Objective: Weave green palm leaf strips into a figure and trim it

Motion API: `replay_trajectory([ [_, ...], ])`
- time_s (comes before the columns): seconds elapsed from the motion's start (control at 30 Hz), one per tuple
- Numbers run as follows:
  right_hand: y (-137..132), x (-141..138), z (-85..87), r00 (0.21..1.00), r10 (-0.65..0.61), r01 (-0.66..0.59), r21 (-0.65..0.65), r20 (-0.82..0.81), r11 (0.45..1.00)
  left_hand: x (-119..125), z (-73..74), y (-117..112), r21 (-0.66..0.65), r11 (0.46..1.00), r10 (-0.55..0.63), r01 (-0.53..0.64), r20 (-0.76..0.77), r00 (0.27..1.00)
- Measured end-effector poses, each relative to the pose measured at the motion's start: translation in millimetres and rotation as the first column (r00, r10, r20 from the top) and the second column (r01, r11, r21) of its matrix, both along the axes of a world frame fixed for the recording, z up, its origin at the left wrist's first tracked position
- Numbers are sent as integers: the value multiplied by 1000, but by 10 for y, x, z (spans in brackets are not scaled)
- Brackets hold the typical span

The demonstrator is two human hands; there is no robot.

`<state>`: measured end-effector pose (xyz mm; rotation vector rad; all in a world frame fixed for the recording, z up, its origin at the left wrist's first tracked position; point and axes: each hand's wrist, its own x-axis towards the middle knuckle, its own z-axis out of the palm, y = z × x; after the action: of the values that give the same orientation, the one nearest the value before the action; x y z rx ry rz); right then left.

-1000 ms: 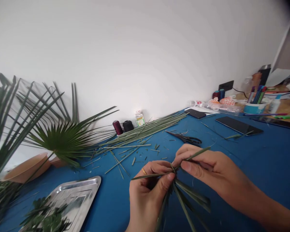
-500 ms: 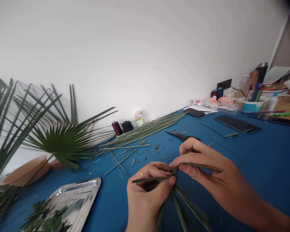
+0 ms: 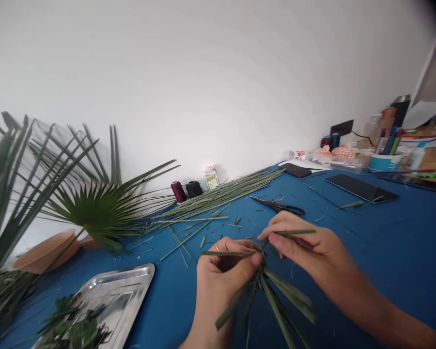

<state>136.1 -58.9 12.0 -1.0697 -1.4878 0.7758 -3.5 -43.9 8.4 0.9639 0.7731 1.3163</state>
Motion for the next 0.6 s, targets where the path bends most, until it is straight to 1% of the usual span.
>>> replay_trajectory([
  [0.03, 8, -10, -62, 998, 24, -29, -85, -63, 996, -7, 3, 30, -28, 999, 37, -37, 7, 999],
  [0.07, 11, -29, -134, 989, 47, -73, -187, -142, 980, -14, 3, 61, -55, 996, 76, -75, 17, 997],
  [0.1, 10, -55, -209, 977, 68, -124, -277, -202, 953, -20, 2, 90, -79, 991, 111, -108, 26, 994],
  [0.13, 6, -88, -281, 964, 123, -200, -338, -234, 920, -24, -2, 117, -99, 986, 135, -132, 31, 990],
  [0.17, 1, -127, -345, 936, 222, -314, -369, -272, 875, -28, -7, 138, -114, 983, 151, -146, 29, 988],
  [0.2, -4, -168, -395, 898, 313, -418, -376, -310, 827, -29, -14, 154, -120, 980, 162, -158, 24, 987],
  [0.23, -7, -209, -431, 857, 377, -496, -363, -350, 789, -31, -22, 166, -112, 979, 173, -170, 16, 985],
  [0.27, -9, -248, -451, 823, 420, -549, -346, -383, 760, -32, -33, 173, -90, 979, 186, -185, 8, 982],
  [0.3, -9, -284, -457, 805, 432, -571, -333, -405, 751, -34, -48, 178, -63, 978, 200, -200, 1, 980],
  [0.37, -6, -336, -442, 814, 401, -552, -341, -421, 761, -45, -87, 188, 11, 976, 219, -218, -20, 976],
  [0.43, -3, -366, -412, 851, 332, -488, -381, -407, 785, -62, -133, 201, 75, 973, 225, -220, -52, 973],
  [0.5, -7, -378, -388, 887, 281, -425, -409, -366, 807, -75, -170, 214, 106, 969, 232, -224, -63, 971],
  [0.6, -28, -383, -375, 928, 259, -354, -411, -270, 840, -75, -184, 214, 108, 968, 232, -228, -29, 972],
])
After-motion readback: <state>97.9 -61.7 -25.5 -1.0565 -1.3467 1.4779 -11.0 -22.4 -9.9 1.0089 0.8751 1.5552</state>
